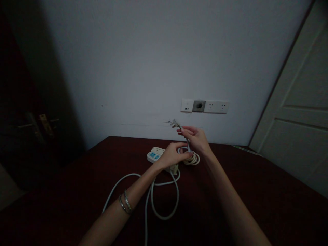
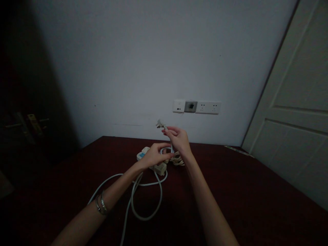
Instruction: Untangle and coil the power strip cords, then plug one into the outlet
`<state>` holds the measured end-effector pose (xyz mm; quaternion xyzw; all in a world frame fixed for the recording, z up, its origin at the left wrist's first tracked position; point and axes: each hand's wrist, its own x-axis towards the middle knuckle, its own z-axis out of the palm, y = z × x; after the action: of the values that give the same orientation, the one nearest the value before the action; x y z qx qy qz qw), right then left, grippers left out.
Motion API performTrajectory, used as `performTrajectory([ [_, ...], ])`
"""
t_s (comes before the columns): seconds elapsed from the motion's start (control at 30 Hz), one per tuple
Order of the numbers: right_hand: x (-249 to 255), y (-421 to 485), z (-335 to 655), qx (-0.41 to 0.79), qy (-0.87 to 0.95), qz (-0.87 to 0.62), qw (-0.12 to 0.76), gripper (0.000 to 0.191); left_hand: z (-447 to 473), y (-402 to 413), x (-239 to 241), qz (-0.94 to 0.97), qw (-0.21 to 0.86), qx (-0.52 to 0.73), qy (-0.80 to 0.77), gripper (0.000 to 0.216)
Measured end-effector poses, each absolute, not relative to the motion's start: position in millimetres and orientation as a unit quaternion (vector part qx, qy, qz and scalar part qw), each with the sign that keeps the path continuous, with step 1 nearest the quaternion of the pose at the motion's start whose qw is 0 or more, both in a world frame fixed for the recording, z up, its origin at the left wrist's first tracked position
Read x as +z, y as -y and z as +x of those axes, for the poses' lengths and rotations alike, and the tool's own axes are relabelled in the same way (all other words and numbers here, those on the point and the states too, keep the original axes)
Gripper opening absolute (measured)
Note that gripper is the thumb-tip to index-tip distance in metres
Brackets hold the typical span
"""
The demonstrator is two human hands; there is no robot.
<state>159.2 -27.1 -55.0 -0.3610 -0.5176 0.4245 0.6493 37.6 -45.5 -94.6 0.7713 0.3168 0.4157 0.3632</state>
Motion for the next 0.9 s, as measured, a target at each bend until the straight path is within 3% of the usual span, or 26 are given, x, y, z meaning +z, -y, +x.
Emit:
performTrajectory([
  [0.17,-58.7,24.6,154.9,0.475,0.510,-0.331,0.636,0.016,31.6,34.6,-102.3,0.748,0.444,0.362,-0.335,0.033],
  [0.37,-62.4,26.3,146.7,0.474,0.510,-0.288,0.658,0.035,39.4,37.9,-103.3,0.733,0.396,0.416,-0.364,0.037],
  [0.63,-57.9,33.0,144.1,0.473,0.454,-0.260,0.709,0.032,43.5,48.0,-96.4,0.753,0.257,0.469,-0.383,0.015],
  [0.77,-48.6,38.9,152.7,0.469,0.401,-0.251,0.746,0.025,45.4,56.6,-91.1,0.760,0.179,0.480,-0.400,0.012],
  [0.9,-42.7,38.6,168.4,0.486,0.369,-0.225,0.759,0.016,50.1,69.0,-89.2,0.778,0.185,0.473,-0.369,0.021],
])
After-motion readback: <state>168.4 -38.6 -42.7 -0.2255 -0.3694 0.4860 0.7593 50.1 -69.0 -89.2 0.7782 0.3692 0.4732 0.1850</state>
